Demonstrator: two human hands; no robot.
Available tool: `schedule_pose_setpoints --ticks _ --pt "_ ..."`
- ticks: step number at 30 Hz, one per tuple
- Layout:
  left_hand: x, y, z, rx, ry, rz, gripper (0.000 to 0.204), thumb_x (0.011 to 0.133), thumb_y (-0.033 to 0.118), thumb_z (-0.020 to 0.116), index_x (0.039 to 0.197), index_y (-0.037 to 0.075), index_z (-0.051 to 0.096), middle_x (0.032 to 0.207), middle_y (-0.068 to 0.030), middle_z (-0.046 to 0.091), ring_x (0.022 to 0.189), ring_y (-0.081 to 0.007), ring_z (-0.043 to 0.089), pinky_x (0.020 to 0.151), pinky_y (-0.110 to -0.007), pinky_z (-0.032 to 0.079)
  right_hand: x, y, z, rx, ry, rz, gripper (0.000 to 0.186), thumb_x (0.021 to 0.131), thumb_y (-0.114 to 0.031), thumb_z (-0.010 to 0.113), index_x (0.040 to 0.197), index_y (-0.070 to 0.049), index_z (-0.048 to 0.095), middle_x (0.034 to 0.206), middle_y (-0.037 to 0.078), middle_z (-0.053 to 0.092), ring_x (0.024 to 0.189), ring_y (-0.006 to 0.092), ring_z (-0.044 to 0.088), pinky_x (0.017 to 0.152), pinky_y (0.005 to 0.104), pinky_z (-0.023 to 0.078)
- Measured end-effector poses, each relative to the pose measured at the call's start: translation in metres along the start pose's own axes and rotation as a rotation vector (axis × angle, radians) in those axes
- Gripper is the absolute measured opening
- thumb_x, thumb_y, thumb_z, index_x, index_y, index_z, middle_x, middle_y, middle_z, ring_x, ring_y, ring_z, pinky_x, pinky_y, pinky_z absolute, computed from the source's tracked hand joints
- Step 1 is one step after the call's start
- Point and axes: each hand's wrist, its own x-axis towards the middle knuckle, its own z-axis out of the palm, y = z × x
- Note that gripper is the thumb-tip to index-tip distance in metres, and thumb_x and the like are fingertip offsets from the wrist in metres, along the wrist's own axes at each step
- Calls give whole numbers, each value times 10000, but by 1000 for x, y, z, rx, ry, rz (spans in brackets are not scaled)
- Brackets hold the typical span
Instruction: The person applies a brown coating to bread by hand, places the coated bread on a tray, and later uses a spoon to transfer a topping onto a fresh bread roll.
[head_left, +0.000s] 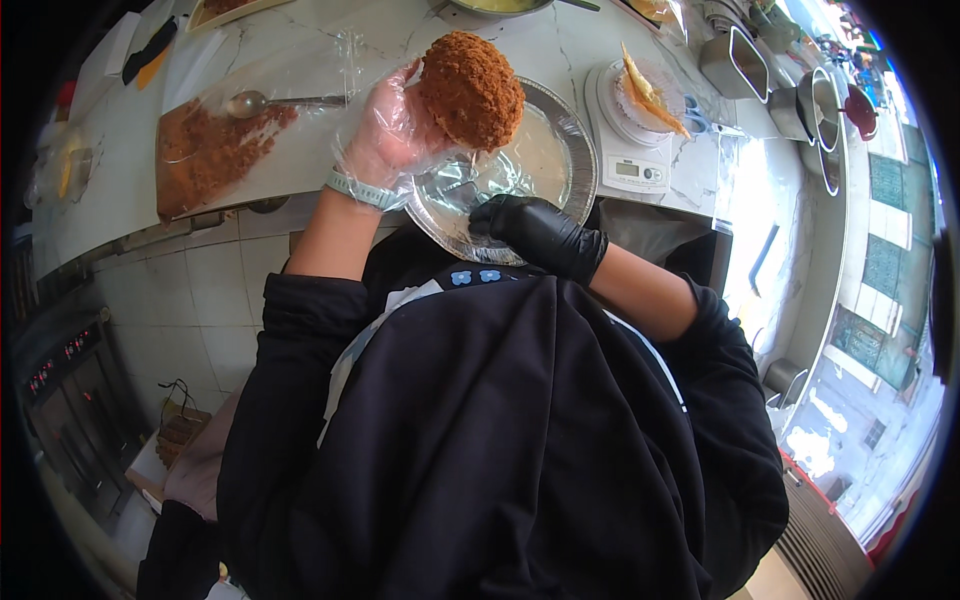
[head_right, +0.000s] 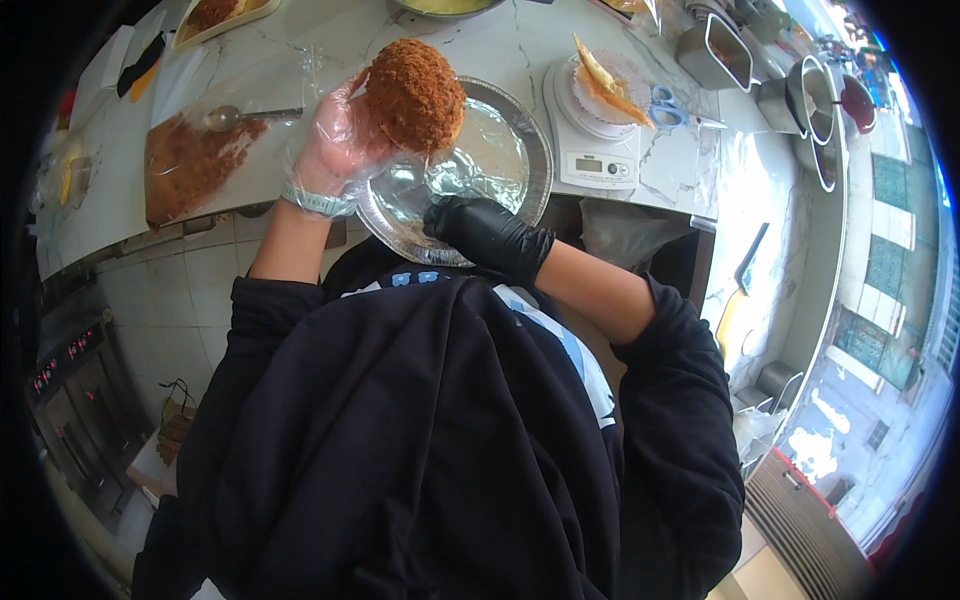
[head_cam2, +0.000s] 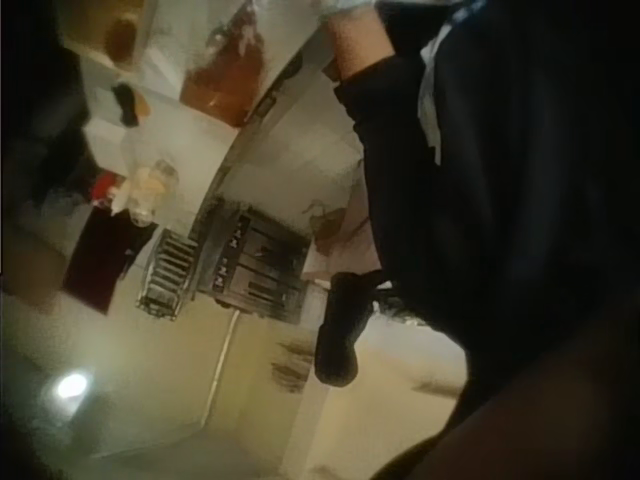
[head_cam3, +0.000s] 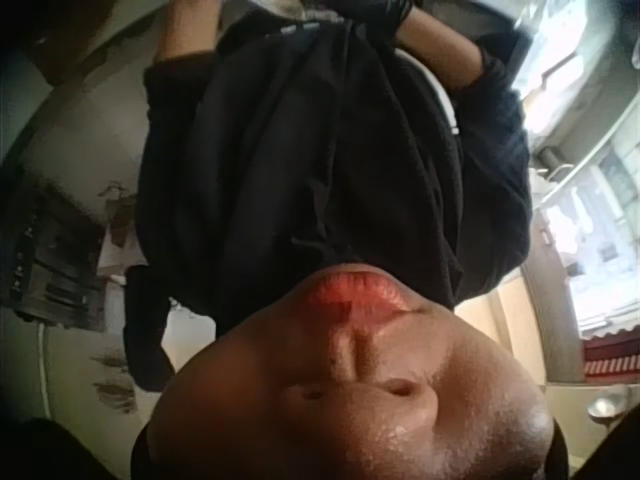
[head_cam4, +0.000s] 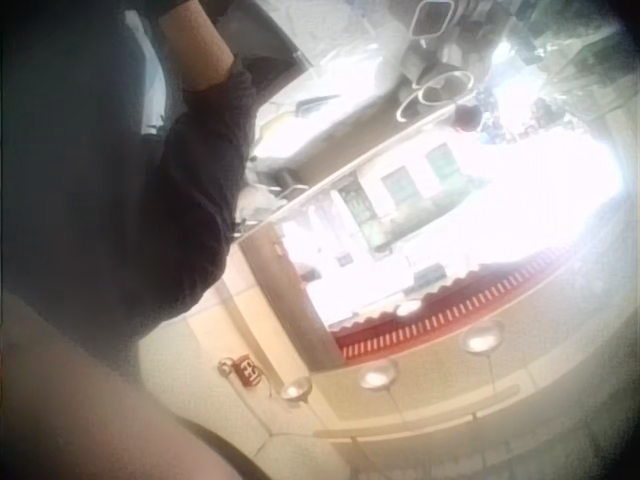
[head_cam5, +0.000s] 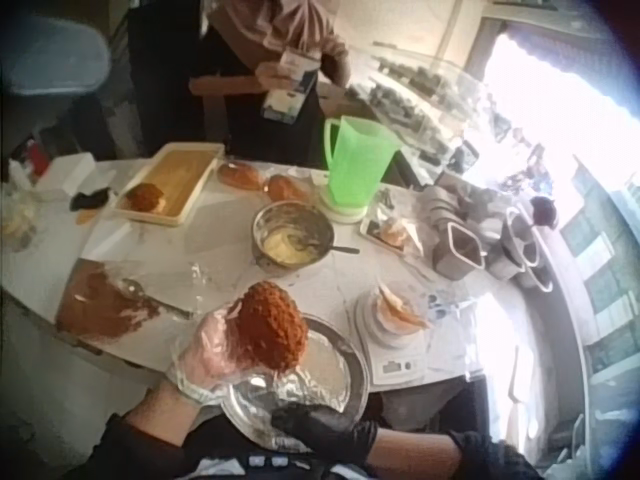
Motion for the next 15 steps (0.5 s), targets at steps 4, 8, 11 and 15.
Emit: schedule_pose_setpoints --ticks 4,8,11,15 --pt "6 -7 23 180 352 109 537 909 441 218 1271 84 389 1275 -148 438 1175 -332 421 945 -566 340 2 -2 -2 -62 -17 86 248 789 -47 491 1018 -27 583 1052 162 565 1010 297 535 904 338 412" --pt "6 0 10 136 269 86 537 909 438 219 1267 79 394 1267 -149 445 1172 -331 424 942 -558 348 3 11 0 -52 44 72 233 792 -81 499 1003 -37 588 1010 160 573 964 304 545 855 343 431" --pt "4 3 3 -29 -53 -20 537 908 436 222 1259 71 401 1264 -151 445 1165 -332 430 939 -551 356 0 19 -13 -97 209 9 139 758 -79 519 873 -31 580 886 156 574 857 313 560 762 350 452" --pt "6 -5 17 183 275 114 528 909 432 228 1251 74 411 1258 -151 450 1154 -330 442 925 -544 377 -2 34 -43 -333 323 392 127 698 -84 590 806 -35 635 704 110 601 649 259 605 600 343 488"
